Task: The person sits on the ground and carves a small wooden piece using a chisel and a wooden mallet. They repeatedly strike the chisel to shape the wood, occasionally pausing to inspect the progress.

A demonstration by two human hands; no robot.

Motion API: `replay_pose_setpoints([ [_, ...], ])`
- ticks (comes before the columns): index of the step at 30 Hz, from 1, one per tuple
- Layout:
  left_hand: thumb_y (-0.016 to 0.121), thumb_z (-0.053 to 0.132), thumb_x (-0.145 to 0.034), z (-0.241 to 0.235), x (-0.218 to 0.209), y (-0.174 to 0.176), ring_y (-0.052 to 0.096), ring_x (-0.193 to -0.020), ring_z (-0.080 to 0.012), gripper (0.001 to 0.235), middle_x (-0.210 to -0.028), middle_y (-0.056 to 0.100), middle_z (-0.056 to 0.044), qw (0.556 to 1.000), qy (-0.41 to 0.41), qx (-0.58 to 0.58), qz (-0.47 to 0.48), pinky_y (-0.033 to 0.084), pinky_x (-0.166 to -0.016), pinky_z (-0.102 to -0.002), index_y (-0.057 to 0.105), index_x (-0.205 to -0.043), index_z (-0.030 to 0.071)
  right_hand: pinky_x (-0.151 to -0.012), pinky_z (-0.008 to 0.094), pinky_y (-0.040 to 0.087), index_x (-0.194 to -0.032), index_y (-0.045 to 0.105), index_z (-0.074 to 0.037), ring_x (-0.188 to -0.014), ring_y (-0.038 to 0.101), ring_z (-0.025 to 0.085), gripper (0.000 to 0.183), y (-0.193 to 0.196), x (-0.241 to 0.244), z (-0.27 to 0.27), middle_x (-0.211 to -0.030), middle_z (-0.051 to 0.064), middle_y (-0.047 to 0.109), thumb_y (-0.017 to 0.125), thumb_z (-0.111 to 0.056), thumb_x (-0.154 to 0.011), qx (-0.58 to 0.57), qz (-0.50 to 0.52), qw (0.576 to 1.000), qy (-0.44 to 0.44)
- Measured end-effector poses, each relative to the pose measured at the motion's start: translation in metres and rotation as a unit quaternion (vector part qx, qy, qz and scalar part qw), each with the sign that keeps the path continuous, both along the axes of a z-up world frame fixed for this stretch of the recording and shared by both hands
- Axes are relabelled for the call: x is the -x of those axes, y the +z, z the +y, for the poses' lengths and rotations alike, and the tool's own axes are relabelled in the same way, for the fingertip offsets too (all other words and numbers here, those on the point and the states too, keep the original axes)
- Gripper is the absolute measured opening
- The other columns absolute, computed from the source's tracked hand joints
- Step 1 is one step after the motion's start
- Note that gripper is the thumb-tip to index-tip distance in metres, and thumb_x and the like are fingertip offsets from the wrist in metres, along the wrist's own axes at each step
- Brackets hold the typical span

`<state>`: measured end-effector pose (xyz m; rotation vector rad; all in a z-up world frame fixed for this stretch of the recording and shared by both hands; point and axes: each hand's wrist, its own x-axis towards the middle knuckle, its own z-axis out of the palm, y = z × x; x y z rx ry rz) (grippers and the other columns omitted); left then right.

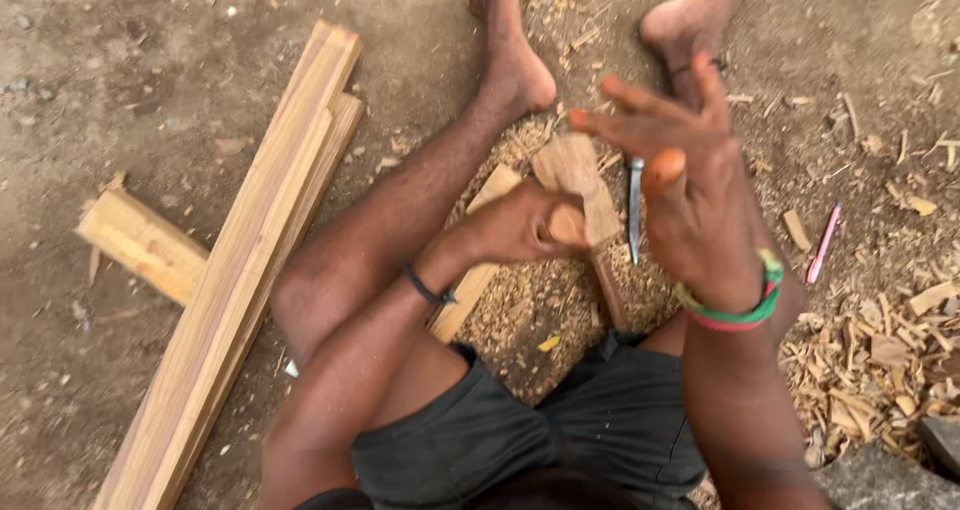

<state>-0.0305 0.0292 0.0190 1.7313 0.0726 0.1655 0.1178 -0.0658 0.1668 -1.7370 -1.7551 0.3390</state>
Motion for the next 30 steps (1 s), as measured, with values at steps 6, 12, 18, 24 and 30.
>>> replay_pose_setpoints([
  [6,0.083,0.023,-0.084,-0.007,-0.007,-0.002,0.076,-0.084,-0.0247,0.030,-0.090,0.077,-0.012,0.998,-0.025,-0.050,0.028,0.058,-0.075,-0.039,0.068,-0.104,0.006,-0.130,0.060,0.018,-0.123,0.074,-0.003,-0.135,0.065,0.035,0.091,-0.025,-0.010,-0.013,-0.126,0.012,0.076,0.011,-0.068,-0.111,0.052,0.043,0.998,0.004],
  [12,0.085,0.020,-0.083,-0.007,0.012,-0.012,0.080,-0.091,-0.0195,0.031,-0.097,0.079,-0.008,0.997,-0.021,0.010,0.075,0.063,-0.082,-0.036,0.069,-0.107,0.010,-0.134,0.057,0.026,-0.129,0.070,-0.002,-0.140,0.065,0.034,0.091,-0.037,-0.038,-0.012,-0.132,0.010,0.073,0.012,-0.070,-0.112,0.037,0.081,0.996,-0.029],
  [18,0.084,0.025,-0.084,-0.017,0.014,-0.022,0.078,-0.105,-0.0203,0.036,-0.112,0.079,-0.007,0.993,-0.068,0.019,0.098,0.063,-0.096,-0.034,0.070,-0.114,0.012,-0.129,0.060,0.027,-0.126,0.069,-0.008,-0.132,0.064,0.027,0.093,-0.014,-0.028,0.006,-0.122,0.005,0.072,0.008,-0.075,-0.105,-0.014,0.090,0.995,-0.028],
  [24,0.077,0.030,-0.093,-0.033,0.035,-0.052,0.065,-0.124,-0.0253,0.053,-0.132,0.065,-0.014,0.999,-0.011,0.018,0.035,0.055,-0.107,-0.038,0.056,-0.136,0.008,-0.124,0.067,0.012,-0.114,0.078,-0.009,-0.137,0.057,0.037,0.063,-0.030,0.046,0.038,-0.113,0.007,0.078,0.049,-0.063,-0.099,0.052,-0.046,0.995,0.067],
  [30,0.064,0.036,-0.100,-0.027,0.034,-0.093,0.062,-0.129,-0.0234,0.054,-0.140,0.059,-0.013,0.996,-0.003,0.040,0.083,0.054,-0.108,-0.038,0.051,-0.143,0.007,-0.127,0.069,0.009,-0.112,0.079,-0.012,-0.136,0.060,0.034,0.054,-0.056,0.046,0.010,-0.116,0.006,0.078,0.048,-0.056,-0.103,0.055,-0.090,0.992,0.073],
])
